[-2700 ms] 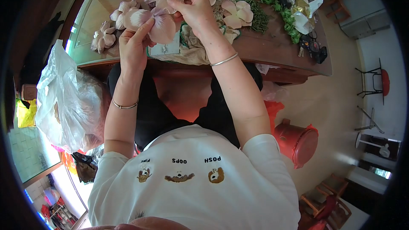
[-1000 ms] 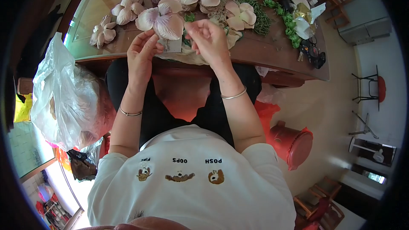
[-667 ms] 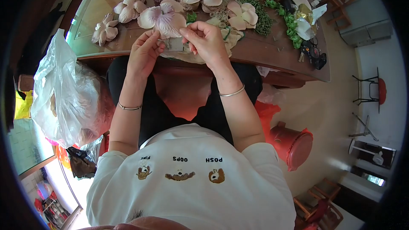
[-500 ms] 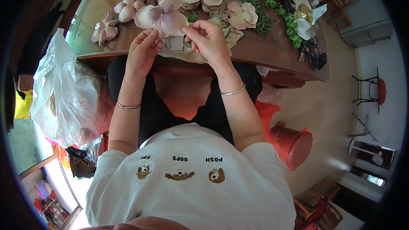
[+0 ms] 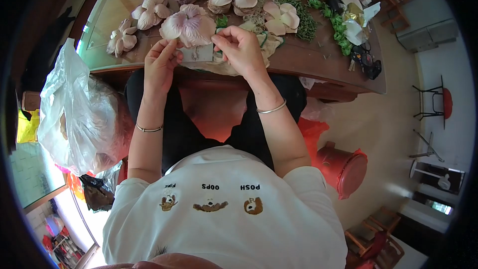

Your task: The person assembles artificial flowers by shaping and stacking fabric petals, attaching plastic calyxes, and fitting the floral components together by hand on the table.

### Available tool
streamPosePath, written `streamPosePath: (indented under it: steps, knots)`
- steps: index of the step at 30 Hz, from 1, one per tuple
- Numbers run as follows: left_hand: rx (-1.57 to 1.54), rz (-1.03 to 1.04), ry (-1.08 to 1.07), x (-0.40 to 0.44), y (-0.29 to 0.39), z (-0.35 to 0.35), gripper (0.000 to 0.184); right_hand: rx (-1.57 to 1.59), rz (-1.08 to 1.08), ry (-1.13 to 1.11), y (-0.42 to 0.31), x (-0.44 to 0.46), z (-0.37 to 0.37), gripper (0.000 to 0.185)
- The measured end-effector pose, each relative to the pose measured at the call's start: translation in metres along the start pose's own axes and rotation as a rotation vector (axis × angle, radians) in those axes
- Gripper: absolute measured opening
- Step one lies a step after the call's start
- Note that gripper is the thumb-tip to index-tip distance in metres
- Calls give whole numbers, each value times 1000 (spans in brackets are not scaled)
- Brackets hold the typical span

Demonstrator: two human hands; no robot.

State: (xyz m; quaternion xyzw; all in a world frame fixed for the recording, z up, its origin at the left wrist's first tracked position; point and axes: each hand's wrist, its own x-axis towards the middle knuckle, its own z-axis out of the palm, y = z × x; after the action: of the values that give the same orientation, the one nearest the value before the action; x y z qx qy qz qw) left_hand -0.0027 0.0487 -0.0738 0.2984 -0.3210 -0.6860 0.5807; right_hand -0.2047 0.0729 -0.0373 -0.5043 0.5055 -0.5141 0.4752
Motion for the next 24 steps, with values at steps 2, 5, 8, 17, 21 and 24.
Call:
streamPosePath:
  steps: [2,5,8,17,21,24]
  knots:
    - [34,12,45,-2,2,-3,12,-150,-105,48,1,-4,-5,7]
    - [60,23,62,-5,4,-9,13,-363,-208,65,-2,-17,-12,7]
    - [79,47,58,-7,2,-14,12,-782,-354,23,-7,-33,-18,13]
    - [200,100,120,-11,5,-12,12,-741,-272,-53,7,-28,-35,13]
    - [297,167,130,5,18,-16,11,-486,-142,-54,-22,2,-39,13]
    - [360,216,128,22,29,-13,11,-725,-456,147,-11,60,-41,15]
